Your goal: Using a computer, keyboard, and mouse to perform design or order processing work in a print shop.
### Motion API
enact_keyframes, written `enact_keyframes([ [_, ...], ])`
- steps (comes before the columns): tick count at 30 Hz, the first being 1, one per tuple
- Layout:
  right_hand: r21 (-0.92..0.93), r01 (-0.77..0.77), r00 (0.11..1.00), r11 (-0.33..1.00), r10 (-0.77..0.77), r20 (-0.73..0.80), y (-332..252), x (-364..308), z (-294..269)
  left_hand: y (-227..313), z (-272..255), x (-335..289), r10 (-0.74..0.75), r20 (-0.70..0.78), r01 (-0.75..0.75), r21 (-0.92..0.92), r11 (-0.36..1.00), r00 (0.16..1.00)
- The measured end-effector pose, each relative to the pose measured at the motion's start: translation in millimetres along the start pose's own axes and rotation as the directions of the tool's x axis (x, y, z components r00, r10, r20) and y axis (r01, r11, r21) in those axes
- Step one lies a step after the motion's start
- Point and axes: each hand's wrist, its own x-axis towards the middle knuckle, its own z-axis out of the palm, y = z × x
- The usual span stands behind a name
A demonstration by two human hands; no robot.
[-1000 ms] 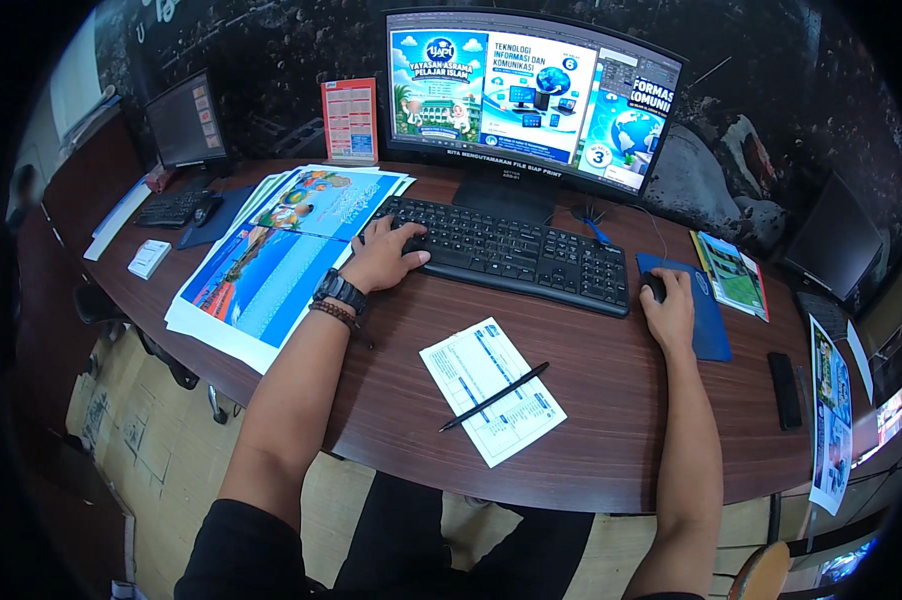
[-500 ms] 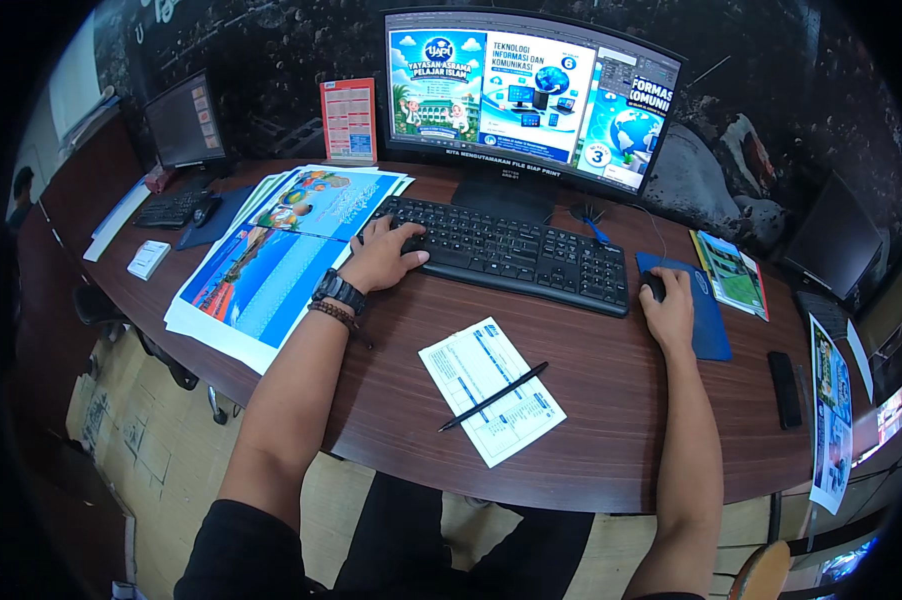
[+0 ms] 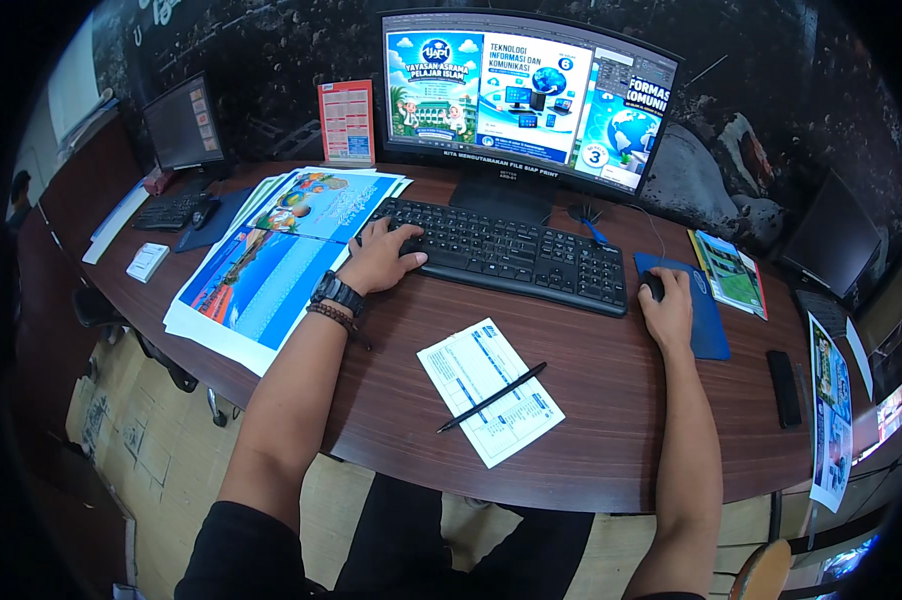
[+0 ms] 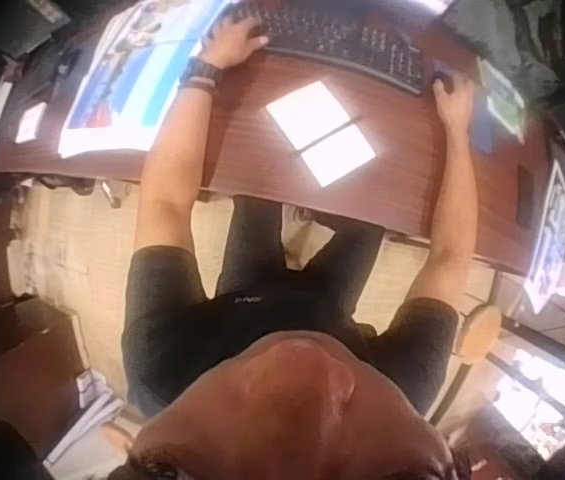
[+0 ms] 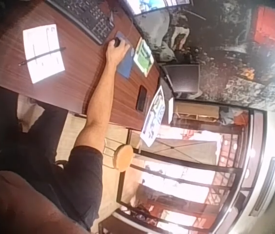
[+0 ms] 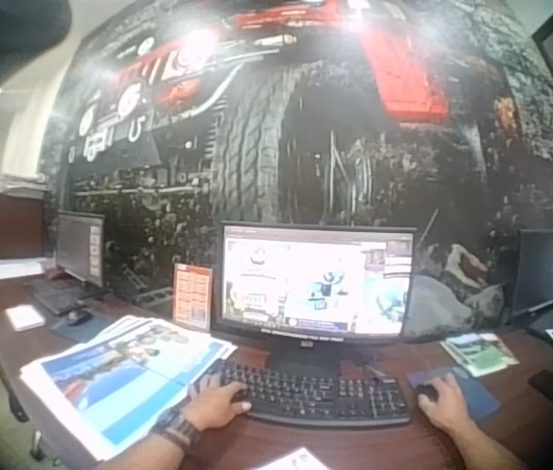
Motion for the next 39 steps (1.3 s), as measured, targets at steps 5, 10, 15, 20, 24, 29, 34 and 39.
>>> enact_keyframes([
  [5, 0.003, -0.022, 1.0, 1.0, 0.022, -0.001, -1.4, -0.6, -0.7, 1.6, -0.3, -0.8, -0.006, 0.004, 0.006, -0.014, 1.0, 1.0],
  [10, 0.016, -0.006, 1.0, 1.0, 0.006, 0.0, 1.7, 0.5, 0.8, 0.6, 0.3, 0.7, -0.011, 0.019, 0.011, -0.037, 0.999, 1.0],
  [15, 0.016, -0.015, 1.0, 1.0, 0.015, 0.001, 1.2, 1.0, 1.1, -1.2, 1.5, 1.5, -0.001, 0.008, 0.001, -0.036, 0.999, 1.0],
  [20, 0.012, -0.031, 1.0, 0.999, 0.031, -0.003, 1.7, 1.1, 1.8, -1.1, 1.4, 1.6, 0.002, 0.009, -0.002, -0.038, 0.999, 1.0],
  [24, 0.01, -0.031, 1.0, 0.999, 0.031, 0.002, 4.7, 1.8, 0.9, 0.6, 1.1, 1.8, 0.005, -0.001, -0.005, -0.035, 0.999, 1.0],
  [29, -0.001, -0.03, 1.0, 1.0, 0.03, 0.004, 0.2, 0.2, 1.2, -1.8, 2.6, 0.5, 0.003, 0.0, -0.003, -0.036, 0.999, 1.0],
  [34, 0.001, -0.032, 0.999, 0.999, 0.032, -0.006, 1.7, 0.5, 0.8, -1.3, 2.6, 0.9, 0.005, -0.001, -0.005, -0.03, 1.0, 1.0],
  [39, -0.003, -0.022, 1.0, 1.0, 0.022, -0.01, 5.0, 1.0, 1.7, -0.9, 2.8, 1.9, 0.007, -0.001, -0.007, -0.038, 0.999, 1.0],
])
